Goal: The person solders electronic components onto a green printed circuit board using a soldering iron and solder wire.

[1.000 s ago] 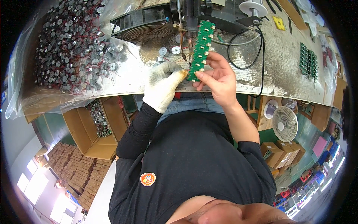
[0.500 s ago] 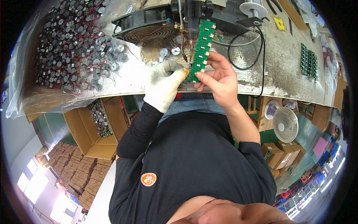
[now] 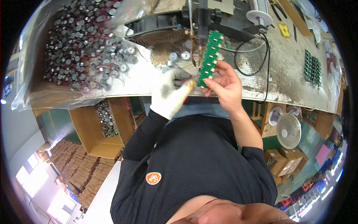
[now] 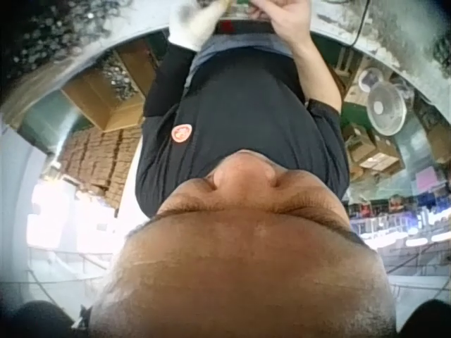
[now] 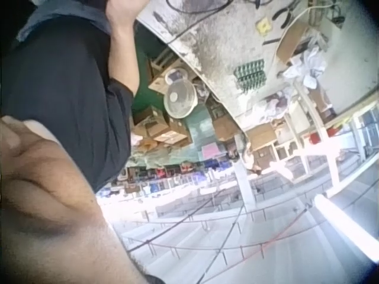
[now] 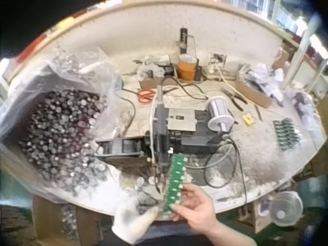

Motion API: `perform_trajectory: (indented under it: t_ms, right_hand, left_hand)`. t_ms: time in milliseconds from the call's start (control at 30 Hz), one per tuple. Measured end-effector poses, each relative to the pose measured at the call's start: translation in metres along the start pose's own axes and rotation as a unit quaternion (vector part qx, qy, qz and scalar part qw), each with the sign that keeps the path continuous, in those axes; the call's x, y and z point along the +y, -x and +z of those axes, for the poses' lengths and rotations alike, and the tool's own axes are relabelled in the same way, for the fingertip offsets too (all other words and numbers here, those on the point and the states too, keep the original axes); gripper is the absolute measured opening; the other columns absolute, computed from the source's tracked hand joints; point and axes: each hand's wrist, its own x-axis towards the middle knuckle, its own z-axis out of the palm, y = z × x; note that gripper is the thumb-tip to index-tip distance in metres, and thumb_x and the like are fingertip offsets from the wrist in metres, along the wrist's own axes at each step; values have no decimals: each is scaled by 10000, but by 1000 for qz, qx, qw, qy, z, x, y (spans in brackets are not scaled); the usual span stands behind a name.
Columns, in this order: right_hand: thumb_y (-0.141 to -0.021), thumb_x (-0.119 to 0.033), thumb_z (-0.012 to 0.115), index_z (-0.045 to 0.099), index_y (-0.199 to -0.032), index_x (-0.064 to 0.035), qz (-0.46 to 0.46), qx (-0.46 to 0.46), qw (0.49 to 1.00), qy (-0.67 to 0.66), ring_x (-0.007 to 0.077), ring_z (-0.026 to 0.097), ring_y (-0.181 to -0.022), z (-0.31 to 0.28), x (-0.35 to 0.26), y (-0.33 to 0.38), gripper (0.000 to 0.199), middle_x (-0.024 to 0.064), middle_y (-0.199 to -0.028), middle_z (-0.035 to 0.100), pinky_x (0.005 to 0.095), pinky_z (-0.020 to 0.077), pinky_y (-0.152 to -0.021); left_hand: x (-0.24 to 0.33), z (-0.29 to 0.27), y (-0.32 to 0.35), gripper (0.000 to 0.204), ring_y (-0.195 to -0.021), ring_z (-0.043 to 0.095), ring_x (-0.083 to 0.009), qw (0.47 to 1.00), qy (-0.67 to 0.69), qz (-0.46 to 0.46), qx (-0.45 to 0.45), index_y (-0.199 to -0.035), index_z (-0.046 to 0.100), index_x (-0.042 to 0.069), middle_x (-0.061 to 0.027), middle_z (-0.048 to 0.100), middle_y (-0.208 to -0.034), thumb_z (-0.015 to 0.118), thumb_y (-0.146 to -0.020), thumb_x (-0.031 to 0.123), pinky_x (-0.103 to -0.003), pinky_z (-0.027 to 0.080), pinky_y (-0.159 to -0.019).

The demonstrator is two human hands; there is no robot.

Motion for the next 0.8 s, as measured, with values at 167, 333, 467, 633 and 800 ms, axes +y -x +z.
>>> perform_trajectory:
  t_ms: [167, 333, 467, 633, 800]
  right_hand:
    - [-819, 72, 622, 406, -1270, 23, -22, 30, 999, 38, 179, 648, -668, -5, 4, -1, 502, 157, -1090, 558, 243, 519, -518]
    - [-835, 71, 593, 406, -1273, 29, -36, 51, 996, 56, 182, 645, -666, -6, 1, 1, 478, 164, -1089, 557, 234, 508, -510]
    - [-836, 80, 586, 395, -1271, 36, -37, 34, 997, 56, 174, 641, -658, -6, 5, -1, 477, 165, -1075, 540, 234, 512, -505]
    - [-835, 78, 590, 393, -1271, 36, -40, 27, 997, 52, 174, 639, -654, -4, 7, -2, 480, 167, -1078, 537, 237, 511, -502]
    - [-836, 73, 591, 388, -1274, 46, -38, 23, 997, 56, 173, 639, -659, -3, 7, -2, 483, 173, -1086, 546, 232, 506, -501]
  left_hand:
    - [-7, -18, 8, 451, -1146, 488, -358, 955, -223, 188, 50, -1103, 563, 10, -205, 533, -1169, 725, -710, 160, -406, 385, -980]
    - [3, -53, 2, 220, -858, 604, -185, 913, -209, 249, 248, -942, 619, -6, -117, 614, -1047, 704, -758, 80, -280, 496, -745]
    - [6, -108, -10, 186, -736, 609, -154, 854, -314, 199, 363, -929, 649, 7, -81, 648, -888, 705, -757, 51, -258, 488, -687]
    - [15, -140, -26, 281, -811, 632, -319, 841, -464, 78, 268, -961, 653, 38, -148, 650, -852, 691, -751, 220, -369, 502, -737]
    - [7, -137, -35, 393, -855, 626, -327, 825, -487, 106, 266, -1080, 619, 76, -154, 644, -891, 687, -745, 272, -396, 497, -768]
